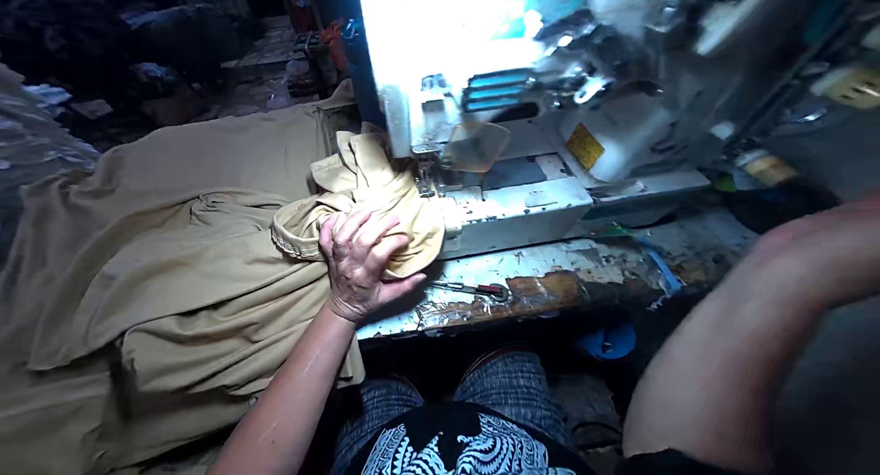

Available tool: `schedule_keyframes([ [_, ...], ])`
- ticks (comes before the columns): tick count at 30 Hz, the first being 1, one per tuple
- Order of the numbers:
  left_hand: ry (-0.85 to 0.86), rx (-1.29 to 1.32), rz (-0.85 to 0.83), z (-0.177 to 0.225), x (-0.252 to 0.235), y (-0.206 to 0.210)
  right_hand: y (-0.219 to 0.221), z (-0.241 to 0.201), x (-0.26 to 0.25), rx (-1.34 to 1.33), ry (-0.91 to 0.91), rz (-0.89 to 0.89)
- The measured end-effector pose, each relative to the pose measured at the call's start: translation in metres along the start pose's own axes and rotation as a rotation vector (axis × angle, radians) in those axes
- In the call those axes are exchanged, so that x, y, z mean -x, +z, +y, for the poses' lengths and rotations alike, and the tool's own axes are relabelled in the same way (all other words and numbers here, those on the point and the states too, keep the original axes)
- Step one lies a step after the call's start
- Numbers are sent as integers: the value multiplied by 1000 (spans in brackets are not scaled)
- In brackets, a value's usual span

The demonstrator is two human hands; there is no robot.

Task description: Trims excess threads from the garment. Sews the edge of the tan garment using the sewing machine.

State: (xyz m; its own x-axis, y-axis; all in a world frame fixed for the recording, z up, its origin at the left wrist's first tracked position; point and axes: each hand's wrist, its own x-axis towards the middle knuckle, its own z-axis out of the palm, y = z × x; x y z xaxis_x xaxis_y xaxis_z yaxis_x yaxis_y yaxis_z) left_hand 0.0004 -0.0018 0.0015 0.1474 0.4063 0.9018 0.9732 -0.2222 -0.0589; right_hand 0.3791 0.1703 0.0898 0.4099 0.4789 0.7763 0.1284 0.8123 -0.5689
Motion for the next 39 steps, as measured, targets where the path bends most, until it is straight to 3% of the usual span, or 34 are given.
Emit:
schedule_keyframes([
  [2,-126,-10,-41,8,-9,-10,8,-39,58,58,-77,-318],
  [4,-376,-57,-167,17,-43,-25,21,-43,115,156,-111,-595],
  [6,-591,-120,-449,17,-84,-32,33,-41,158,298,-83,-897],
  [9,-619,-232,-794,12,-127,-19,51,-40,186,399,-49,-1200],
  [13,-591,-234,-853,-9,-145,9,61,-31,202,275,-151,-1083],
  [15,-628,-131,-830,-34,-156,22,66,-29,200,109,-78,-943],
  [16,-589,-110,-758,-56,-149,38,66,-33,196,32,-24,-895],
  [17,-494,-145,-576,-86,-133,64,67,-37,190,-31,11,-862],
  [19,-498,-184,-488,-111,-133,78,65,-47,179,-92,19,-837],
  [21,-672,-85,-590,-81,-150,35,56,-57,172,-86,16,-884],
  [24,-806,64,-454,-43,-131,-31,48,-65,159,-4,-22,-933],
  [26,-914,131,-436,-26,-109,-58,58,-72,148,114,-142,-927],
  [30,-1011,249,-369,-20,-82,-64,106,-96,129,444,-396,-941],
  [34,-1041,272,-368,-11,-74,-67,163,-118,129,664,-365,-1096],
  [37,-1072,268,-388,-3,-72,-75,186,-112,135,670,-400,-1101],
  [39,-1062,263,-379,-5,-69,-77,178,-105,134,579,-427,-1041],
])
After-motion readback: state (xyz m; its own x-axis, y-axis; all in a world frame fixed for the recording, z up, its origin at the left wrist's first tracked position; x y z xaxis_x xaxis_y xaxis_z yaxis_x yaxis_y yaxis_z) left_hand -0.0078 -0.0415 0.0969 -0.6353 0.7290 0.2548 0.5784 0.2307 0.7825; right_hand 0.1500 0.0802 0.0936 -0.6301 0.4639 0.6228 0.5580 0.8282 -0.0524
